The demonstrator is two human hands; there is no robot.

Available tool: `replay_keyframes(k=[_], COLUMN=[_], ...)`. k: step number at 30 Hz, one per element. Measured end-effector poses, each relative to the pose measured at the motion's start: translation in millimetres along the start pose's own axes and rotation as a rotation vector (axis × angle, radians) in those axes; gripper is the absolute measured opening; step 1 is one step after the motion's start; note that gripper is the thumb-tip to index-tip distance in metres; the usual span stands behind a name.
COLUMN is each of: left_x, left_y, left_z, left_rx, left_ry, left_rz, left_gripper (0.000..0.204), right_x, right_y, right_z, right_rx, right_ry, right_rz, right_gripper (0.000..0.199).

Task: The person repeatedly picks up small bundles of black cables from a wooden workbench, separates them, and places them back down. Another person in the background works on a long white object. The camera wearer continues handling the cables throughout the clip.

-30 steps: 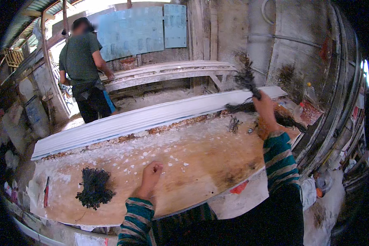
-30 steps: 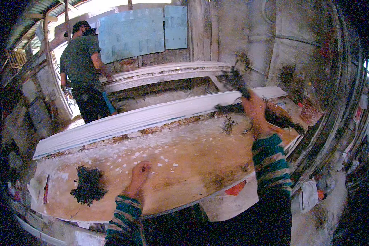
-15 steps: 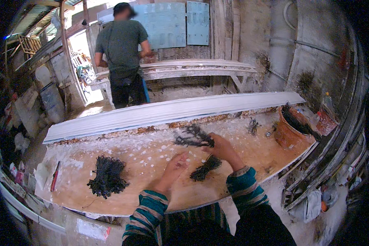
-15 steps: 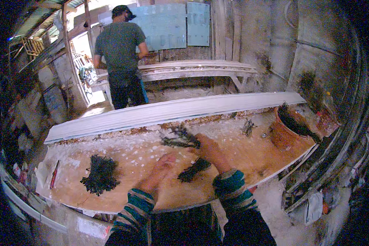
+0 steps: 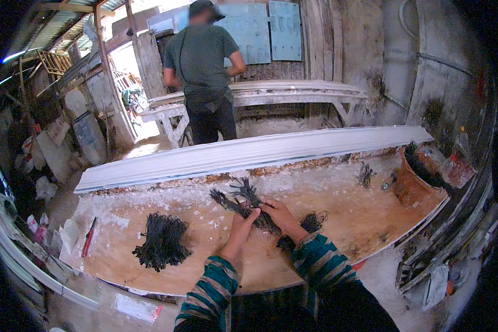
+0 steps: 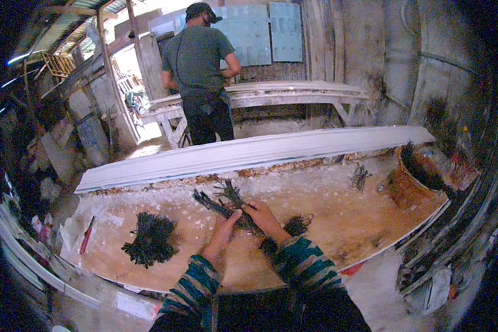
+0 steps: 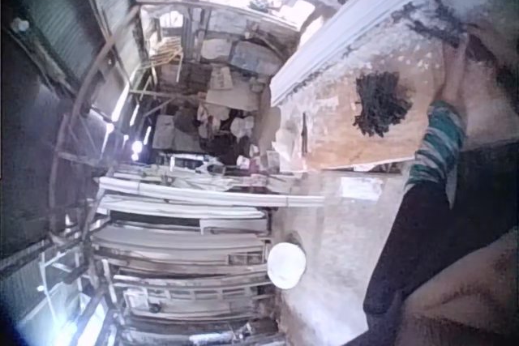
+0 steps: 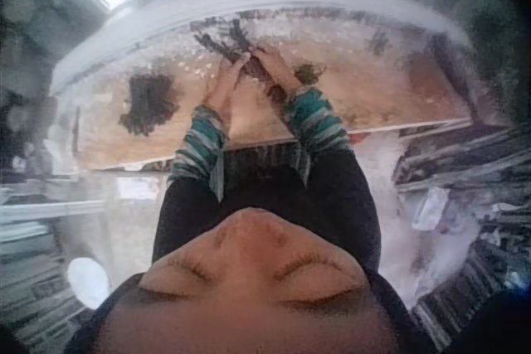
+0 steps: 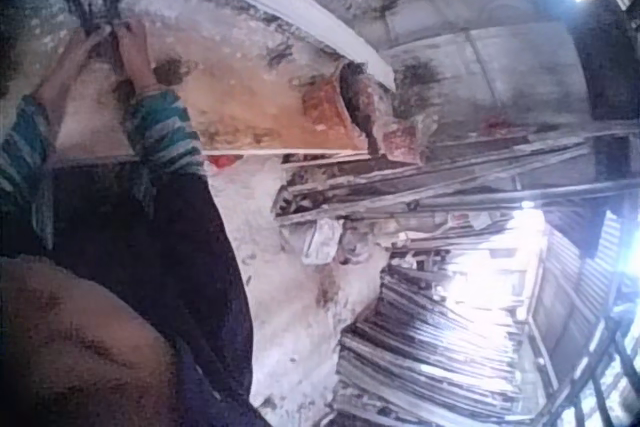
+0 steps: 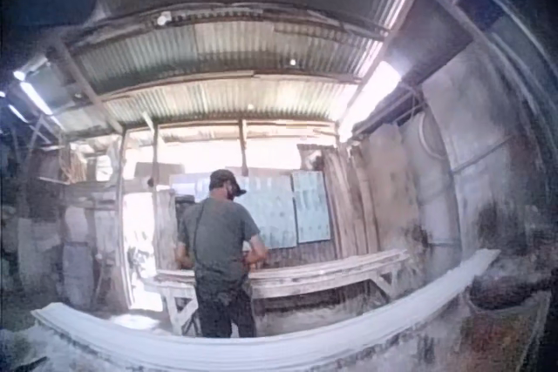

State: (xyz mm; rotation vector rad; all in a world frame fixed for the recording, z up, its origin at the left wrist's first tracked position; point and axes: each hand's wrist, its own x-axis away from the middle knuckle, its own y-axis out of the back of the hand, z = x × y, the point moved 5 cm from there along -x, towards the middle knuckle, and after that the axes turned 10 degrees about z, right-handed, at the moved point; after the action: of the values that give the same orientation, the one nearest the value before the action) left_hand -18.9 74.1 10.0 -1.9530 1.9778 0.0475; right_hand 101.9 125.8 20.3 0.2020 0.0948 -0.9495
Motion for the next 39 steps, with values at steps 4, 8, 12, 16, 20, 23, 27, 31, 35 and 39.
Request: replay_keyframes(k=[4,8,12,16,20,23,27,31,35,39], left_x=[3,9,12,11,12,14,15,12,15,20], left_y=[-8,-18,-16,-9,-15,-15,-19,-11,-11,-4], left_z=[-4,-19,-21,-10,-19,-25,-43,-42,-45,-39], left_rx=[-0.067,-0.075,-0.01,0.18,0.235,0.237,0.182,-0.039,-0.167,-0.232], left_ry=[0.088,0.087,0.207,0.201,0.242,0.236,0.204,0.067,0.094,0.164], left_rz=[0.068,0.064,0.029,0.015,0.02,0.017,0.021,0.016,0.043,0.001], left_gripper=[0.028,0.026,0.02,0.019,0.02,0.023,0.025,0.025,0.026,0.026], right_x=[18,17,19,26,26,35,38,37,37,33], right_y=[-3,-4,-3,-2,-3,-8,-8,-7,-5,0], right_z=[20,23,27,48,47,72,81,85,74,51], right_rx=[-0.192,-0.061,0.132,0.269,0.157,0.506,0.601,0.582,0.529,0.162], right_ry=[0.051,0.12,0.24,0.211,0.28,0.484,0.541,0.555,0.366,0.191], right_rz=[-0.067,-0.056,-0.109,-0.128,-0.239,-0.178,-0.207,-0.194,-0.151,-0.137], right_gripper=[0.017,0.009,0.008,0.008,0.007,0.013,0.013,0.012,0.011,0.007])
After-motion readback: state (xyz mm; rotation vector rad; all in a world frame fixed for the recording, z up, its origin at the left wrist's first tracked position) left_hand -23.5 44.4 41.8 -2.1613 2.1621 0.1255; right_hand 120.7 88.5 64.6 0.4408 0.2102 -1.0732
